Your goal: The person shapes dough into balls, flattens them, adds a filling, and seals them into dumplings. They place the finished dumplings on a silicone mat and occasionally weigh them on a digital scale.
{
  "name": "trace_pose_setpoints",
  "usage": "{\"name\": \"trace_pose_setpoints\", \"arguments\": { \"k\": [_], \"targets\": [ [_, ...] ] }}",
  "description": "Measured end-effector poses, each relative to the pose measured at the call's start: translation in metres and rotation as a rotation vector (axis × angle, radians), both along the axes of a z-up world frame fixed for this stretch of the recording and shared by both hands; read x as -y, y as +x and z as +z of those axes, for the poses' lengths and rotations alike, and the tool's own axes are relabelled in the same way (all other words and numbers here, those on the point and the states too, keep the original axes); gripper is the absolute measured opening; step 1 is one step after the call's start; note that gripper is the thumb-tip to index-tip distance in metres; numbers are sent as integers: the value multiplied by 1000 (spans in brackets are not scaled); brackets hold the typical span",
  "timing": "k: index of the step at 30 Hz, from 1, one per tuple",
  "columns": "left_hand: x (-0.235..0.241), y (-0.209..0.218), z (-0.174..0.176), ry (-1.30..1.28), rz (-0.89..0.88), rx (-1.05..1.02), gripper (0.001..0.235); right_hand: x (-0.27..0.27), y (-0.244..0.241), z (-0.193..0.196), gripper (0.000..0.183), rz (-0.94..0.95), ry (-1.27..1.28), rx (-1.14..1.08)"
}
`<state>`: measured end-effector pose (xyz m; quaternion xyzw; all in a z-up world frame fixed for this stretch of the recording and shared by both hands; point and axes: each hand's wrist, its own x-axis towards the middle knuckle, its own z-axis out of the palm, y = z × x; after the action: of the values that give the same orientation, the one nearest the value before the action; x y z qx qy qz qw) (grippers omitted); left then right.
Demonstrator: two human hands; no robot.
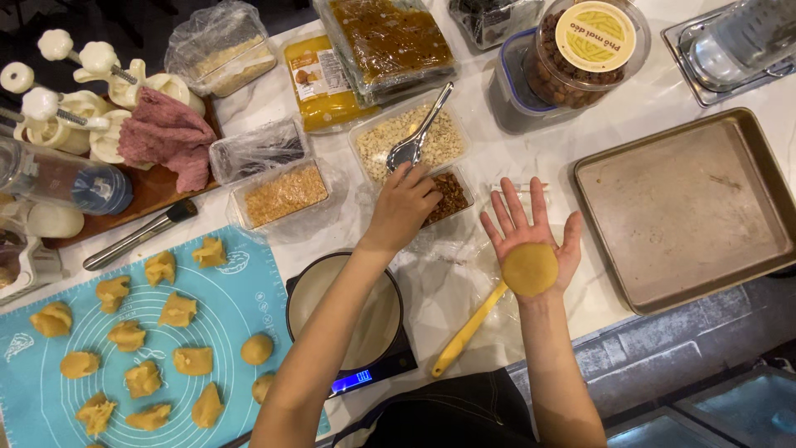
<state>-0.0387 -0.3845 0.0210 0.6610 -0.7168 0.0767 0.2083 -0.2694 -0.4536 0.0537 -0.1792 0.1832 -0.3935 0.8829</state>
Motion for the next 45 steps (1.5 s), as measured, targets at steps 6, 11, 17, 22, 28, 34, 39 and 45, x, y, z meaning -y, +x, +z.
{"name": "trace_pose_setpoints", "arguments": {
  "k": [6,11,17,22,28,34,39,45],
  "targets": [
    [0,1,4,-90,37,-191,10,1,9,-8,80,12,45,36],
    [-6,-18,34,-161,108,-499,12,1,28,-14,77,26,188,246],
    [-31,-69,72,-172,27,-586,12,-6,55,-6,76,82,417,589],
    [-48,-82,91,-203,18,-493,15,-12,63,9,76,97,340,530],
    [-65,-90,93,-192,33,-278,36,-15,64,16,76,72,259,484],
    [-72,-104,94,-140,45,-238,44,-25,63,23,76,68,307,499],
    [-81,-97,107,-28,-27,-359,46,-30,64,38,78,131,315,553],
    [-85,-78,116,50,-107,-655,40,-24,68,52,83,231,328,644]
  ]
}}
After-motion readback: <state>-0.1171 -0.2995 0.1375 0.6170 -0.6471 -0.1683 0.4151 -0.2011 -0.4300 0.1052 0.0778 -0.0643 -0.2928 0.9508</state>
